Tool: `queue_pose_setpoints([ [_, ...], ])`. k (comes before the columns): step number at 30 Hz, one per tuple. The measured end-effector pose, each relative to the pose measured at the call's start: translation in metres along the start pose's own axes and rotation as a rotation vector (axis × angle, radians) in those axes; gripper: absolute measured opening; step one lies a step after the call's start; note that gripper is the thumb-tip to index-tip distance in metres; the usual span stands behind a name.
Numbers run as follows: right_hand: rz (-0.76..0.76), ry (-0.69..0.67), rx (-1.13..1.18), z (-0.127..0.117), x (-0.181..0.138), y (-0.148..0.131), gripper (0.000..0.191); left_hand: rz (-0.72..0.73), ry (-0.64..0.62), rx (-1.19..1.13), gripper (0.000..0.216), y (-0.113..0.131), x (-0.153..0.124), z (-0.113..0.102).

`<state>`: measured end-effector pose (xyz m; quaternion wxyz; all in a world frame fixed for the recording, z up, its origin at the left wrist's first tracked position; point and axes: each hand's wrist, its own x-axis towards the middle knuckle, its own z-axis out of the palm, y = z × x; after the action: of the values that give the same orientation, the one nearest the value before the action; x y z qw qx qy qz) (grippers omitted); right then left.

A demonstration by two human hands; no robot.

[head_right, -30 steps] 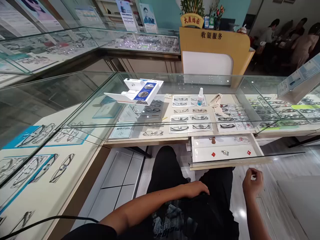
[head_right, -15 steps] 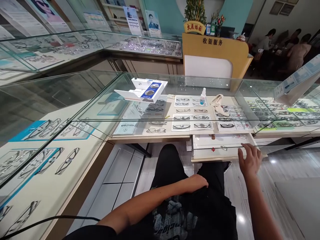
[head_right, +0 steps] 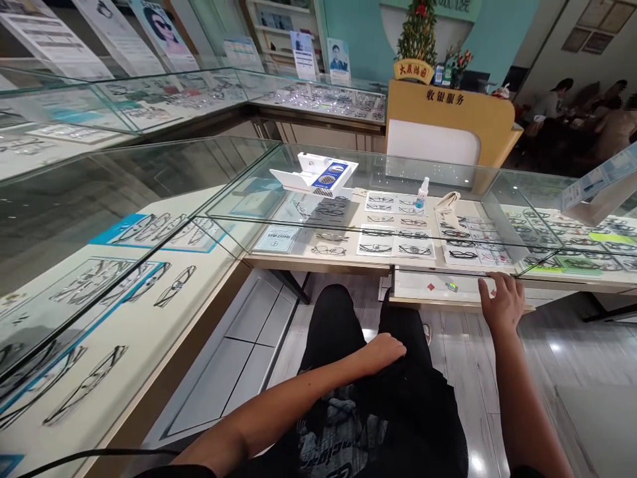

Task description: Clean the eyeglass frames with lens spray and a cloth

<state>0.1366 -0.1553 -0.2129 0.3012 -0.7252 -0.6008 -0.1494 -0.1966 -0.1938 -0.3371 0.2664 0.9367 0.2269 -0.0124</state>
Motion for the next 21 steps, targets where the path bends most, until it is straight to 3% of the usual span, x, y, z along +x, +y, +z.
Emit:
queue_pose_setpoints([
  [8,-0.046,0.006,0.025,0.013,0.013,0.005,0.047,-0.259,0.049,-0.016,0.015,-0.003,-0.008,-0.006],
  [14,0.001,0.029,0.04,0.014,0.02,0.002,0.06,-0.261,-0.008,-0.212,0.012,-0.01,-0.029,-0.018],
  [18,-0.011,0.155,0.043,0.017,0.018,0.002,0.059,-0.451,-0.088,-0.535,0.022,-0.044,-0.042,-0.033],
  [21,-0.037,0.202,0.099,0.024,0.014,0.002,0.046,-0.681,-0.083,-0.586,0.032,-0.087,-0.05,-0.037],
])
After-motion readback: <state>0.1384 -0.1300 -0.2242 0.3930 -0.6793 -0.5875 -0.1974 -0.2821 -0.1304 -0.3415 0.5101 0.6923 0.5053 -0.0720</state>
